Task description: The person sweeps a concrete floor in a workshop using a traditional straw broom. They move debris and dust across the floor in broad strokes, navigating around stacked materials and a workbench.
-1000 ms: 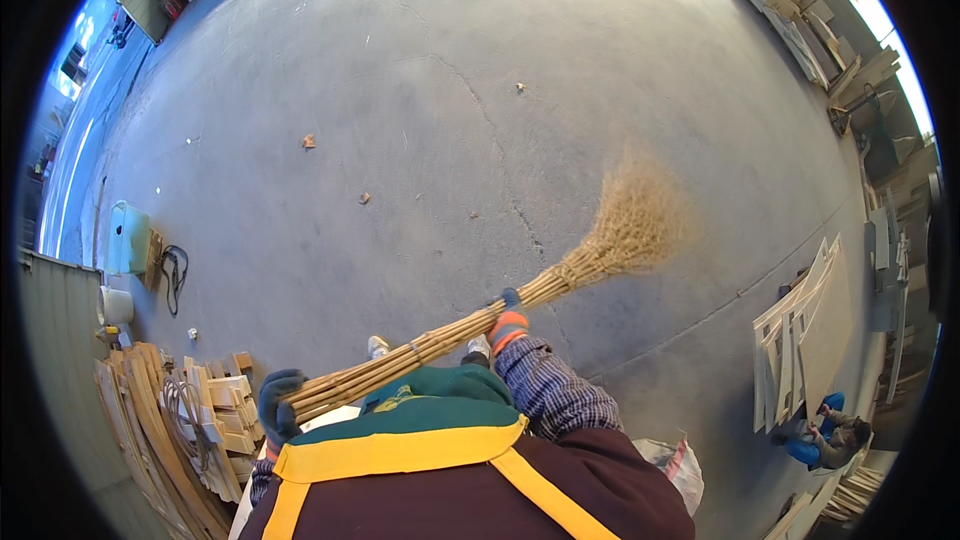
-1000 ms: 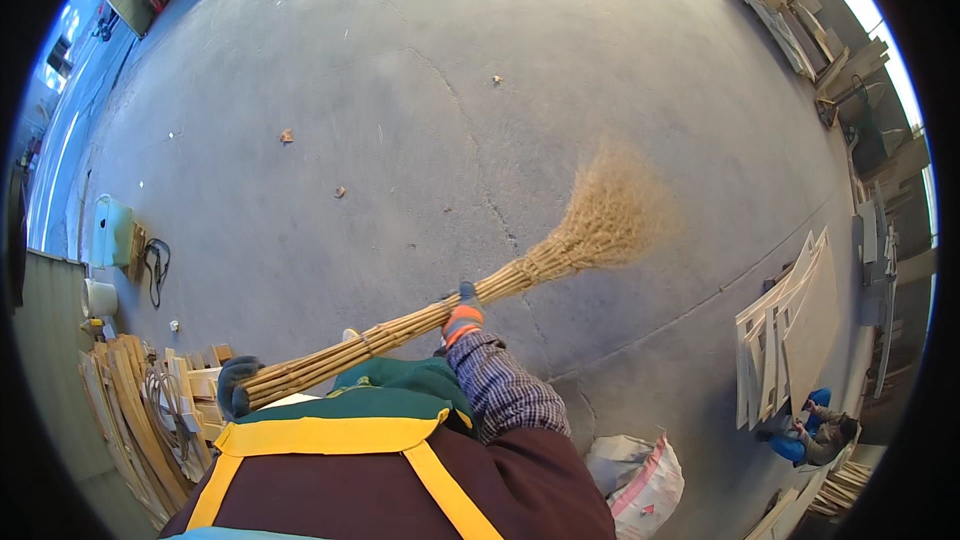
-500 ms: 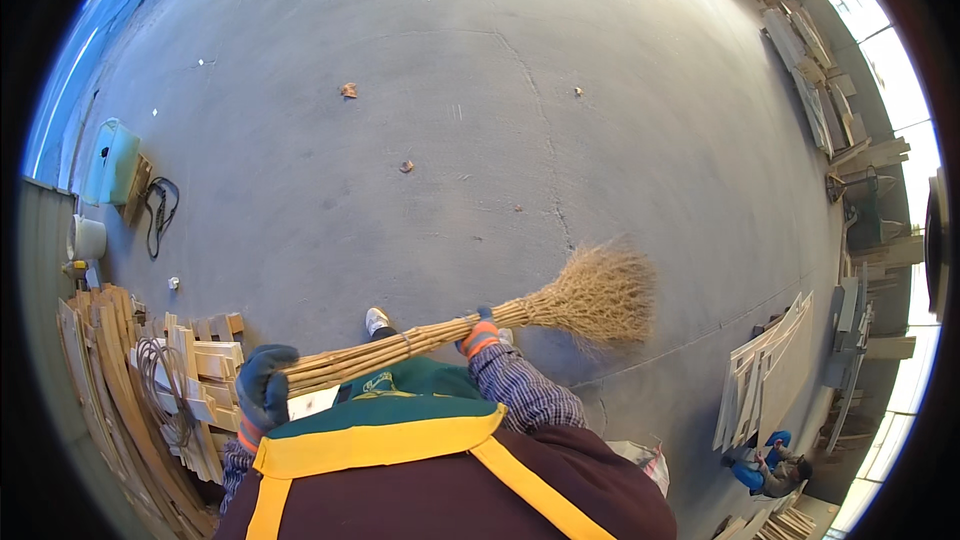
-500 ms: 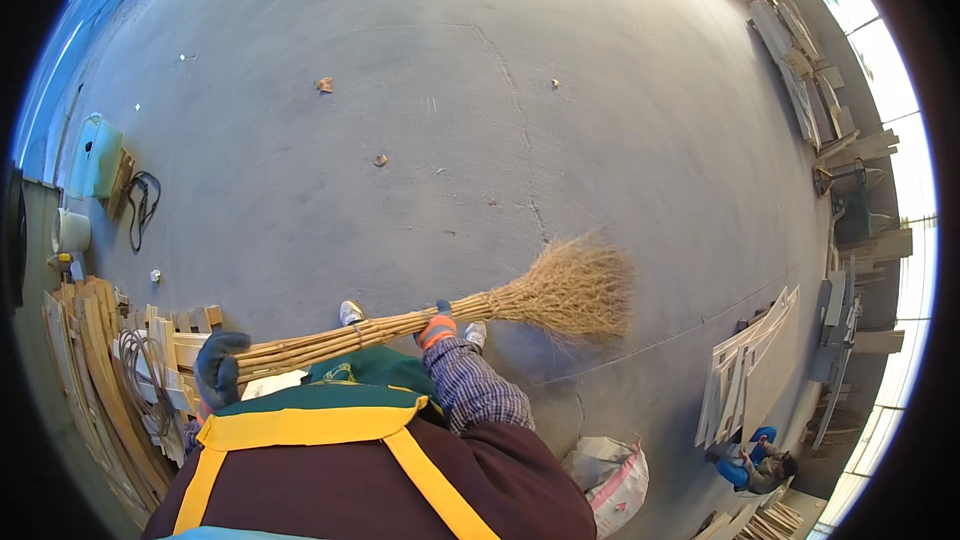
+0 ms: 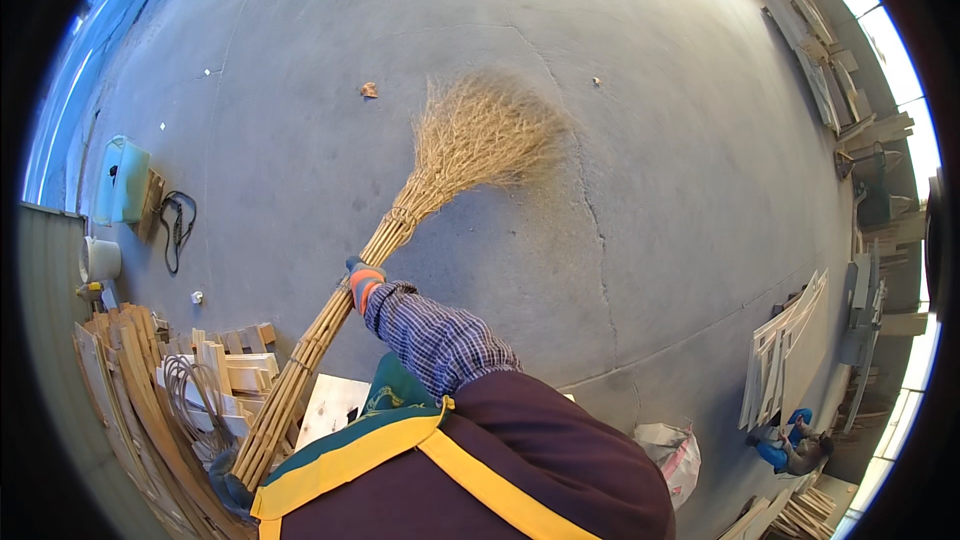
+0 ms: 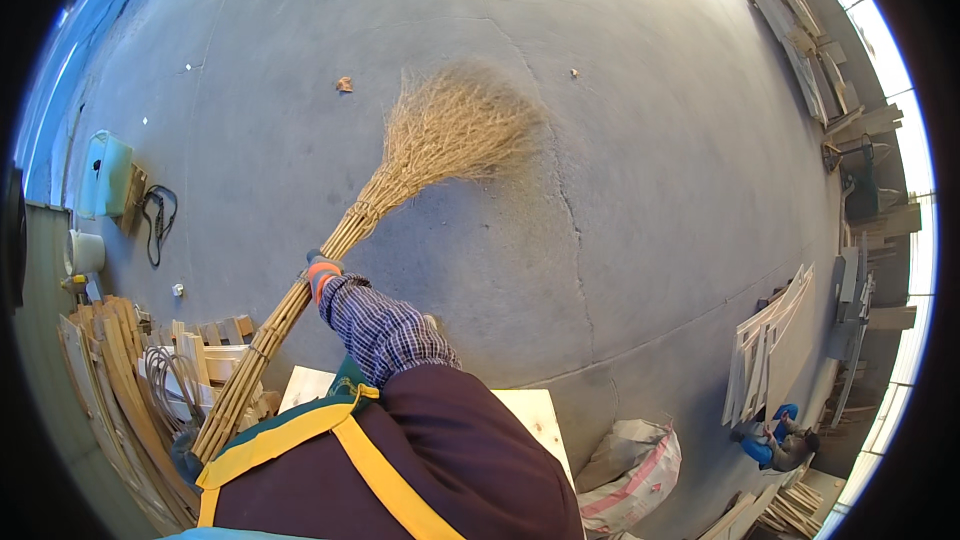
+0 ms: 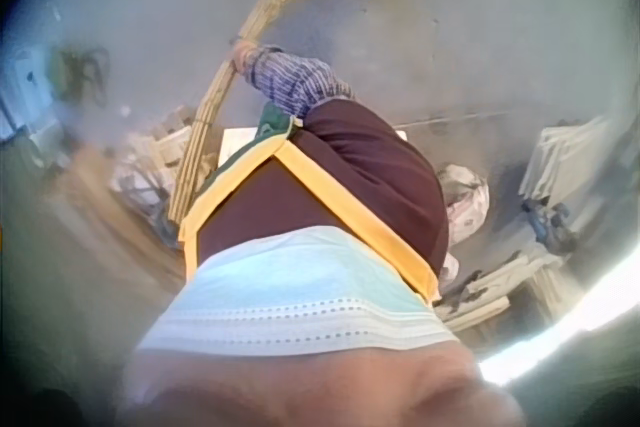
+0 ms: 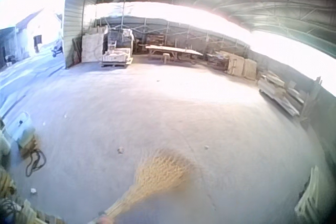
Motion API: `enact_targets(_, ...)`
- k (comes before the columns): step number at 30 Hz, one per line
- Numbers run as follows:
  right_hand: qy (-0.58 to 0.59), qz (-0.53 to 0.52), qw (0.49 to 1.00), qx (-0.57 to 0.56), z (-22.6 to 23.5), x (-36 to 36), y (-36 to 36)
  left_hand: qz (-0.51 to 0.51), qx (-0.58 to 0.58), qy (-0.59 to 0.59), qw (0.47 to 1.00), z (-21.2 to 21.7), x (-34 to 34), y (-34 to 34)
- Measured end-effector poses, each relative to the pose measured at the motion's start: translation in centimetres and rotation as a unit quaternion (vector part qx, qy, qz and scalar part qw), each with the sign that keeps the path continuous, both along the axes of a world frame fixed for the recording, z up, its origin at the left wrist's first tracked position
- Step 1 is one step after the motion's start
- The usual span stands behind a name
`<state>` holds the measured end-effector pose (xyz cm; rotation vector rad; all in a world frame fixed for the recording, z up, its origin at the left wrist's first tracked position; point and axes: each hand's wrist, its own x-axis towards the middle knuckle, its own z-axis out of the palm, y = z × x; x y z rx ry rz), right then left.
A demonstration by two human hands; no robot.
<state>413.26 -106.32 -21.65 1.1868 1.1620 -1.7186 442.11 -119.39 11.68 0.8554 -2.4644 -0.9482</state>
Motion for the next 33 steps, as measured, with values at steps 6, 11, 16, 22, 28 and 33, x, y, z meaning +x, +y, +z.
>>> enact_targets(6,0.068,-0.085,0.992,0.061,6.0,1.4,3.4,-0.033,0.001,0.014,0.999,-0.5,1.4,-1.3)
enact_targets(11,0.122,-0.135,0.972,0.151,4.9,4.0,7.7,-0.091,0.042,0.034,0.994,-2.1,1.3,-2.4)
enact_targets(16,0.078,-0.292,0.948,0.101,2.0,8.4,14.0,-0.171,0.112,0.039,0.978,-4.1,-2.5,-2.9)
enact_targets(22,0.039,-0.513,0.851,-0.103,1.8,14.4,17.1,-0.335,0.211,0.078,0.915,-5.5,-13.2,-6.0)
enact_targets(28,-0.054,-0.493,0.865,-0.073,-1.8,16.8,8.9,-0.422,0.217,0.046,0.879,-4.2,-19.2,-13.9)
enact_targets(33,-0.131,-0.378,0.897,-0.188,-3.2,14.3,-7.5,-0.337,0.085,0.019,0.937,1.4,-14.5,-23.5)
